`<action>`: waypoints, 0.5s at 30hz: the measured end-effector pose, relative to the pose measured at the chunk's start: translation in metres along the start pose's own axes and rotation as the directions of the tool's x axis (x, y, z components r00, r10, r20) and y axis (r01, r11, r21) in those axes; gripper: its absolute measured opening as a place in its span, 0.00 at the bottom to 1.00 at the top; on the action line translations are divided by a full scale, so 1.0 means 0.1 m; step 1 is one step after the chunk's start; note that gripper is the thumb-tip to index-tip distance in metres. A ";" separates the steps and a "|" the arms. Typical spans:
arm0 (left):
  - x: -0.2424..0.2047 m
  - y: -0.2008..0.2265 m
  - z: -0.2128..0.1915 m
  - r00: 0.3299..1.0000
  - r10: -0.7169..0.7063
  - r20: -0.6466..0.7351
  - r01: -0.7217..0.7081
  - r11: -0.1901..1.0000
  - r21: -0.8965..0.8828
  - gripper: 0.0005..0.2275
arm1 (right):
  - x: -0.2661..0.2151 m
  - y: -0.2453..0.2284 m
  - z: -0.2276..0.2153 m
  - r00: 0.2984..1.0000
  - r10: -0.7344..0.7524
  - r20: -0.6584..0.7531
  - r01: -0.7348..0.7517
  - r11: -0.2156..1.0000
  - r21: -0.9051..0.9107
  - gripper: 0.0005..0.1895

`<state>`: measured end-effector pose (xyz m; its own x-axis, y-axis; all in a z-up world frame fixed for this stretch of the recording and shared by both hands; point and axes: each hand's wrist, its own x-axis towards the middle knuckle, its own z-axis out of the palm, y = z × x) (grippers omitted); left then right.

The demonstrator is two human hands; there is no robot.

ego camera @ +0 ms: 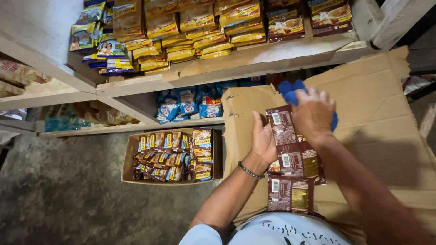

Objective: Wiping cereal drink packets with a cloth and arranging them on a grocery store shelf.

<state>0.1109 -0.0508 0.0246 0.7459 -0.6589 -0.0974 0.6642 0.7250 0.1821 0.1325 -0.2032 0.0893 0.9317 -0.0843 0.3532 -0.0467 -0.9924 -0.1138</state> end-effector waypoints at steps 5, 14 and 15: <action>-0.04 0.03 0.14 0.999 0.002 -0.043 0.000 0.999 0.033 0.47 | 0.00 -0.53 -0.22 0.991 -0.108 0.079 0.105 0.994 0.032 0.12; -0.06 0.00 0.04 0.990 0.036 -0.136 -0.032 0.999 0.032 0.49 | 0.01 -0.50 -0.31 0.977 -0.214 -0.011 0.212 0.957 0.198 0.14; -0.03 -0.01 -0.02 0.998 -0.015 -0.061 0.010 0.997 -0.080 0.49 | 0.05 -0.40 -0.30 0.983 -0.185 0.017 0.180 0.973 0.144 0.14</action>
<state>0.1079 -0.0491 0.0231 0.7375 -0.6562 -0.1595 0.6735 0.7320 0.1025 0.1280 -0.1668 0.1232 0.9302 0.1019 0.3526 0.1744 -0.9680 -0.1802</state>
